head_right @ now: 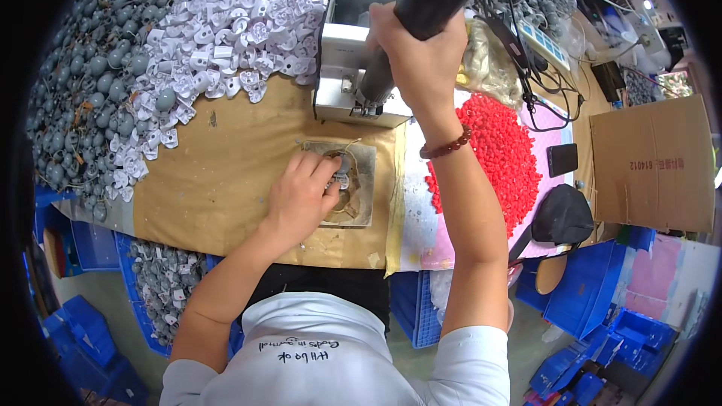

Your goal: Assembling small plastic components at a factory workstation using a specialized handheld power tool.

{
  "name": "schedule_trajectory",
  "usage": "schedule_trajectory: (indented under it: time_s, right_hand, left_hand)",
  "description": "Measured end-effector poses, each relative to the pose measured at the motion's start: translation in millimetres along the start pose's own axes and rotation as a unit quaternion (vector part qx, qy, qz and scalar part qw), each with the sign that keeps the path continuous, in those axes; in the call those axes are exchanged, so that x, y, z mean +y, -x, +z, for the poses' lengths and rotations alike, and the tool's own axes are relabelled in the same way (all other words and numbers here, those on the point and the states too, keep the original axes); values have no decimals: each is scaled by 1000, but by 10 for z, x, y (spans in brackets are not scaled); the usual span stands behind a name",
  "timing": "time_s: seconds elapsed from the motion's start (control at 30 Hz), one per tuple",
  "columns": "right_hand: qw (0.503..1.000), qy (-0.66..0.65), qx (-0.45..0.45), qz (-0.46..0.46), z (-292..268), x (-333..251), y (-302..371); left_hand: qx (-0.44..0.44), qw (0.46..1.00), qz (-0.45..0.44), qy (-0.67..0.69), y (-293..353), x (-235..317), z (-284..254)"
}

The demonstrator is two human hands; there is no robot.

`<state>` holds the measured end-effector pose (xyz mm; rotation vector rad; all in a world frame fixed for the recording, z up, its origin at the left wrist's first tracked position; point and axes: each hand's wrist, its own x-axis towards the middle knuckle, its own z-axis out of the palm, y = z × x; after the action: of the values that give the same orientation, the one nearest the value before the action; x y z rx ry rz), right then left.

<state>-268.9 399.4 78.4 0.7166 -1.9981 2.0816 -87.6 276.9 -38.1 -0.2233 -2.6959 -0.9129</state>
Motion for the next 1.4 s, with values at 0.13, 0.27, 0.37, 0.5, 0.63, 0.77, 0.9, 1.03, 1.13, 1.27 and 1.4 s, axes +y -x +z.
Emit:
schedule_trajectory:
  time_s: [0.13, 0.27, 0.37, 0.5, 0.63, 0.77, 0.9, 1.03, 1.13, 1.27, 1.4]
  right_hand:
    - [996, -42, -37, 73, 82, -115, 265]
    - [994, -68, -57, 62, 128, -282, 706]
    - [994, -74, -71, 40, 130, -227, 863]
    - [993, -66, -93, 1, 110, -134, 927]
    - [993, -34, -110, -10, 94, -114, 984]
    - [990, -22, -138, -15, 67, -56, 1113]
    - [989, -63, -135, 9, 126, -22, 1225]
    - [990, -70, -117, 27, 173, -33, 1281]
    - [992, -31, -126, 2, 140, 0, 1293]
    - [990, -66, -123, 27, 101, -33, 1247]
    - [990, -102, -35, 92, -51, -187, 1040]
  left_hand:
    - [-7, 1000, 5, 13, -6, -38, -3]
    - [2, 1000, 5, 11, -6, -40, 2]
    - [10, 1000, 0, 7, -5, -27, 11]
    - [35, 999, 13, -6, -27, -9, 19]
    - [31, 999, 11, 4, -12, -24, 18]
    - [34, 999, 19, 19, -27, -25, -1]
    - [24, 998, 16, 48, -34, -42, -43]
    - [26, 998, 20, 52, -22, -58, -17]
    - [30, 998, 19, 61, -23, -43, -26]
    - [14, 999, 12, 42, -15, -49, -34]
    - [-17, 999, -15, 46, -17, -29, -77]
